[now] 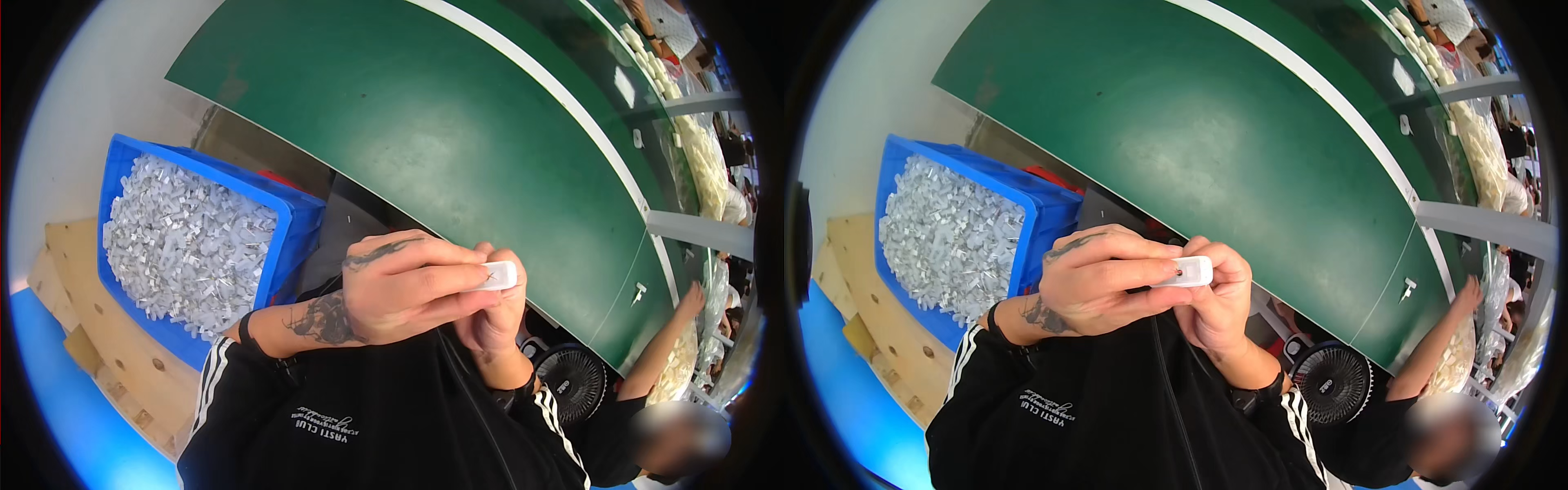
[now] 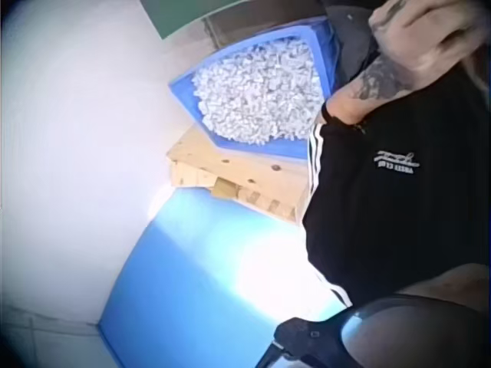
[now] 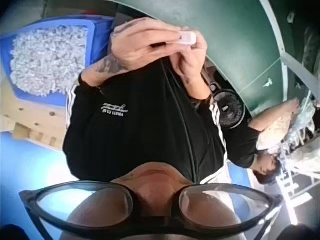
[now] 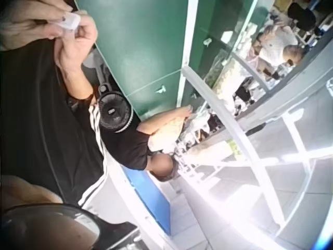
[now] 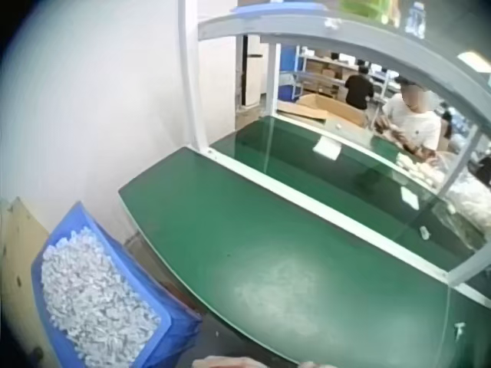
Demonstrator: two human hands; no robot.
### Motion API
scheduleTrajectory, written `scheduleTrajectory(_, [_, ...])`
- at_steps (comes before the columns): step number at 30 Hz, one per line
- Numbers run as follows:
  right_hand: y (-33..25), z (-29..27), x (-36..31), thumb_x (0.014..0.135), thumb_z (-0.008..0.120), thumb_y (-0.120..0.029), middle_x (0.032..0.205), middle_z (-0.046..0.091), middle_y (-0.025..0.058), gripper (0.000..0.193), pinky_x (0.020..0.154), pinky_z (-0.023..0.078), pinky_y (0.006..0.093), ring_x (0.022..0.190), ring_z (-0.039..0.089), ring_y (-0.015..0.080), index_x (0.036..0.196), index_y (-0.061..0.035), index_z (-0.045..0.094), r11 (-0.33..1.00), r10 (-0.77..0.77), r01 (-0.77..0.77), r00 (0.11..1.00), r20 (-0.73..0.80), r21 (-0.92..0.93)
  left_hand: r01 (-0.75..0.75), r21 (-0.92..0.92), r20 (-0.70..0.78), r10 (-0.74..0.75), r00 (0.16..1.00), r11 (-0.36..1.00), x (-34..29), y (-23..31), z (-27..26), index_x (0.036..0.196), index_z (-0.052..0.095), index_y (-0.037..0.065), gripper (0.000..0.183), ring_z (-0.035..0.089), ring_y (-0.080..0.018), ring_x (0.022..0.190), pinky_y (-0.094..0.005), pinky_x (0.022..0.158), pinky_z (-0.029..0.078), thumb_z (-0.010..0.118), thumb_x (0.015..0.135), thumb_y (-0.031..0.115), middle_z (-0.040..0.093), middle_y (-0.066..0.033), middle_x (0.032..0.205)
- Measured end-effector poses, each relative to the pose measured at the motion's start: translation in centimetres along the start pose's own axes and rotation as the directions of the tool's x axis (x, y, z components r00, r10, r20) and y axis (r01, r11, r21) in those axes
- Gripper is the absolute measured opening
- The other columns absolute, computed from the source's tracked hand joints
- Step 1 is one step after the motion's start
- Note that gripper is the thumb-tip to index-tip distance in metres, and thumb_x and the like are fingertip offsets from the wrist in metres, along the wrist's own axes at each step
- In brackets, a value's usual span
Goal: Repeatedly picking small white components from a bin and assembling them with a cable/wire.
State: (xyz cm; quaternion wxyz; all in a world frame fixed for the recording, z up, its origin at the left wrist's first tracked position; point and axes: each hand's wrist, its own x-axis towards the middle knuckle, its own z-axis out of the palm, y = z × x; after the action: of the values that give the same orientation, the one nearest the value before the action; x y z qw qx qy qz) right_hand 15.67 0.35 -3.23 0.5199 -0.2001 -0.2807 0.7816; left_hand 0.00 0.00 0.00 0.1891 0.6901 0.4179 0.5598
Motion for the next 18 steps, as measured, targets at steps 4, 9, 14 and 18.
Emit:
scheduleTrajectory(4, [-1.6, -0.2, 0.6, 0.079, 0.075, -0.015, 0.096, 0.059, 0.0075, 0.031, 0.078, 0.050, 0.0270, 0.087, 0.060, 0.0152, 0.099, -0.0016, 0.055, 0.975, 0.101, -0.140, 0.972, -0.212, -0.174, -0.015, 0.052, -0.171, 0.024, 0.985, 0.999, 0.4, -0.7, 0.9, 0.092, 0.070, 0.010, 0.026, 0.067, -0.0161, 0.073, -0.0254, 0.060, 0.054, 0.080, 0.069, 0.015, 0.068, -0.0023, 0.090])
scheduleTrajectory(9, [-4.4, -3.2, 4.7, 0.093, 0.058, -0.016, 0.098, 0.060, 0.0081, 0.031, 0.069, 0.053, 0.0214, 0.087, 0.060, 0.0133, 0.118, -0.0015, 0.048, 0.941, 0.222, -0.235, 0.972, -0.081, -0.244, 0.164, -0.066, -0.096, -0.170, 0.981, 0.984, -1.0, -0.8, -3.4, 0.112, 0.062, 0.005, 0.047, 0.063, -0.0237, 0.090, -0.0334, 0.072, 0.053, 0.079, 0.072, 0.023, 0.060, -0.0086, 0.108])
scheduleTrajectory(14, [-12.3, -18.8, 22.3, 0.095, 0.055, -0.011, 0.099, 0.066, 0.0114, 0.028, 0.071, 0.057, 0.0193, 0.083, 0.064, 0.0103, 0.117, 0.0051, 0.054, 0.858, 0.309, -0.369, 0.926, -0.216, -0.357, 0.636, 0.295, -0.495, -0.455, 0.740, 0.714, -9.3, -4.7, -16.4, 0.103, 0.066, 0.006, 0.030, 0.063, -0.0229, 0.093, -0.0339, 0.081, 0.051, 0.075, 0.076, 0.015, 0.064, -0.0098, 0.102])
scheduleTrajectory(18, [-25.8, -32.2, 32.2, 0.096, 0.051, -0.010, 0.116, 0.061, 0.0148, 0.030, 0.084, 0.055, 0.0206, 0.099, 0.062, 0.0176, 0.120, 0.0081, 0.052, 0.939, 0.102, -0.227, 0.902, -0.419, -0.260, 0.815, 0.539, -0.751, -0.316, 0.580, 0.215, -19.8, -10.5, -30.0, 0.101, 0.067, 0.006, 0.024, 0.060, -0.0313, 0.097, -0.0379, 0.090, 0.047, 0.070, 0.080, 0.018, 0.064, -0.0156, 0.100])
